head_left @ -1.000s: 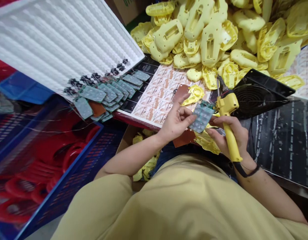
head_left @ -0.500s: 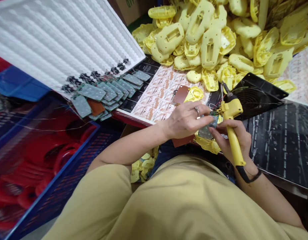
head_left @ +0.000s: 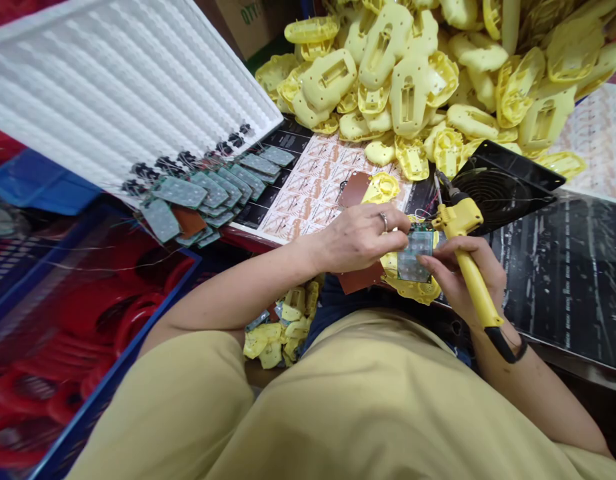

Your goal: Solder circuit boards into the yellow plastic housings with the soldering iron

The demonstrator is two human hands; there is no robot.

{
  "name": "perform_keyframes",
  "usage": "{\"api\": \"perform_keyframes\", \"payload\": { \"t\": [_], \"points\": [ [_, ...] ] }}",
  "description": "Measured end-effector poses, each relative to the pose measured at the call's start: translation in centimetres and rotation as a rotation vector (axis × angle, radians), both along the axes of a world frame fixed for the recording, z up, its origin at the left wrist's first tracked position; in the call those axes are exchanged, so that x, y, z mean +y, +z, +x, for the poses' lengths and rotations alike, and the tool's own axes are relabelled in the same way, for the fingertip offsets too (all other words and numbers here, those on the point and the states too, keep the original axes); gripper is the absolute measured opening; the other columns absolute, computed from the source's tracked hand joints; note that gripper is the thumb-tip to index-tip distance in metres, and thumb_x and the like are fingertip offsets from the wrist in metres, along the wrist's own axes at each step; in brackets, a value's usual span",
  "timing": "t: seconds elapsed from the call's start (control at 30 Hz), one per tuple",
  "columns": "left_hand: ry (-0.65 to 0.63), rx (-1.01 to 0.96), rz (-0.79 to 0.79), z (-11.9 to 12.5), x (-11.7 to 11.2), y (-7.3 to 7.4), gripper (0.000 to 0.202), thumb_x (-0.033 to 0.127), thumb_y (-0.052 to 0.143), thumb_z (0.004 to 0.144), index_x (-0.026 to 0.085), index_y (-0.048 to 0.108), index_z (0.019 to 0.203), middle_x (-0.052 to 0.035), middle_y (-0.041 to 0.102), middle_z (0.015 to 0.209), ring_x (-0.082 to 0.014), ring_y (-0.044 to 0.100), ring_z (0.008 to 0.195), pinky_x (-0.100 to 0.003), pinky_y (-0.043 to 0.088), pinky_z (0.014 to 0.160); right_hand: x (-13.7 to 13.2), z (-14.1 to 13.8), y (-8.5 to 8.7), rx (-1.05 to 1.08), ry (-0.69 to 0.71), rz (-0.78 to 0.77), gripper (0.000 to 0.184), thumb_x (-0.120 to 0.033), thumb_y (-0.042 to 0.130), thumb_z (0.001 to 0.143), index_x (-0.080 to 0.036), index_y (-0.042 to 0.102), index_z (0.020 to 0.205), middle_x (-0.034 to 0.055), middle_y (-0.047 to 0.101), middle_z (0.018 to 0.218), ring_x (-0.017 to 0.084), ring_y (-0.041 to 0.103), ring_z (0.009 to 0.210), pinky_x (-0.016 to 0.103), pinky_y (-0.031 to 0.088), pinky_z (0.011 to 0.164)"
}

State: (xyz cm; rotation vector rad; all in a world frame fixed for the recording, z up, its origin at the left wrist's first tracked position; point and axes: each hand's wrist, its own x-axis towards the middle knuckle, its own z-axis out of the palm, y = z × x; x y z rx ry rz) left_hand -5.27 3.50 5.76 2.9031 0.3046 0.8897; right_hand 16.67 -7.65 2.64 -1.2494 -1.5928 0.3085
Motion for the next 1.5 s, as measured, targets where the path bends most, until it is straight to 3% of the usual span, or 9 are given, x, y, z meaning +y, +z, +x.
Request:
{"api": "perform_keyframes", "payload": {
  "t": [0.2,0.33,0.47,0.73,0.9,1.03,1.17,1.27,1.5],
  "points": [
    [0.146,-0.392,-0.795,1.6,0.5,-0.2,0.018,0.033,0.067,0.095,0.016,0.070,0.091,-0.0053,0.075,0.084,-0.0135,0.067,0.074,-0.026,0.052,0.067,-0.2,-0.2,0.2,-0.105,0.032,0.040,0.021,-0.028,0.079,0.089,-0.027,0.060,0.098,-0.0056,0.071,0.076,0.013,0.069,0.059,0.020,0.055,0.054],
    [0.156,-0.338,-1.018,2.8,0.8,0.3,0.019,0.034,0.072,0.088,0.015,0.074,0.089,-0.0055,0.077,0.087,-0.0144,0.068,0.079,-0.028,0.054,0.074,-0.2,-0.3,0.5,-0.260,0.038,0.131,0.018,-0.028,0.077,0.092,-0.027,0.060,0.098,-0.0068,0.070,0.072,0.011,0.066,0.053,0.019,0.052,0.051],
    [0.172,-0.294,-0.975,3.3,0.4,0.9,0.017,0.032,0.074,0.085,0.016,0.072,0.081,-0.0044,0.077,0.086,-0.0141,0.069,0.084,-0.028,0.055,0.081,-0.3,-0.2,0.3,-0.287,0.051,0.127,0.015,-0.028,0.073,0.094,-0.028,0.060,0.100,-0.0066,0.071,0.074,0.011,0.068,0.054,0.019,0.052,0.051],
    [0.204,-0.389,-1.059,3.8,0.6,-0.1,0.031,0.047,0.075,0.091,0.017,0.070,0.089,-0.0025,0.074,0.088,-0.0141,0.073,0.087,-0.030,0.060,0.081,-0.5,-0.3,0.8,-0.233,0.046,0.171,0.021,-0.026,0.078,0.092,-0.028,0.063,0.105,-0.0045,0.077,0.080,0.014,0.074,0.062,0.021,0.059,0.059],
    [0.426,-0.329,-1.013,2.0,3.3,2.7,0.032,0.046,0.054,0.106,0.018,0.070,0.104,-0.0010,0.067,0.087,-0.0184,0.078,0.090,-0.034,0.060,0.074,-0.8,2.9,0.8,-0.246,-0.105,0.300,0.028,-0.019,0.084,0.085,-0.029,0.069,0.105,-0.0049,0.078,0.081,0.016,0.075,0.064,0.026,0.061,0.061],
    [0.376,-0.178,-1.034,0.6,4.7,4.0,0.020,0.036,0.069,0.095,0.016,0.073,0.097,-0.0022,0.069,0.078,-0.0179,0.074,0.076,-0.033,0.059,0.068,0.0,5.4,-0.7,-0.395,0.054,0.229,0.025,-0.015,0.074,0.092,-0.027,0.067,0.114,0.0010,0.081,0.100,0.020,0.079,0.079,0.029,0.064,0.066],
    [0.216,0.151,-0.918,1.3,4.8,2.1,0.010,0.026,0.077,0.080,0.016,0.074,0.081,-0.0012,0.071,0.071,-0.0145,0.068,0.069,-0.029,0.056,0.071,1.7,5.8,-2.5,-0.494,0.227,0.152,0.028,-0.013,0.062,0.097,-0.027,0.065,0.121,0.0023,0.080,0.111,0.020,0.079,0.098,0.039,0.065,0.095],
    [0.250,0.315,-0.731,2.8,4.0,0.3,0.007,0.019,0.070,0.082,0.017,0.077,0.083,-0.0019,0.075,0.078,-0.0158,0.070,0.078,-0.030,0.055,0.081,2.4,5.6,-3.1,-0.560,0.288,0.143,0.035,-0.010,0.054,0.099,-0.026,0.062,0.129,-0.0003,0.080,0.102,0.018,0.078,0.089,0.045,0.059,0.108],
    [0.259,0.429,-0.570,5.2,2.6,-1.9,0.015,0.017,0.065,0.093,0.017,0.078,0.101,-0.0067,0.078,0.097,-0.0213,0.071,0.098,-0.034,0.053,0.094,0.6,5.4,-1.0,-0.503,0.204,0.232,0.023,-0.007,0.068,0.094,-0.021,0.069,0.112,0.0006,0.080,0.090,0.014,0.076,0.075,0.024,0.062,0.078]
  ]
}}
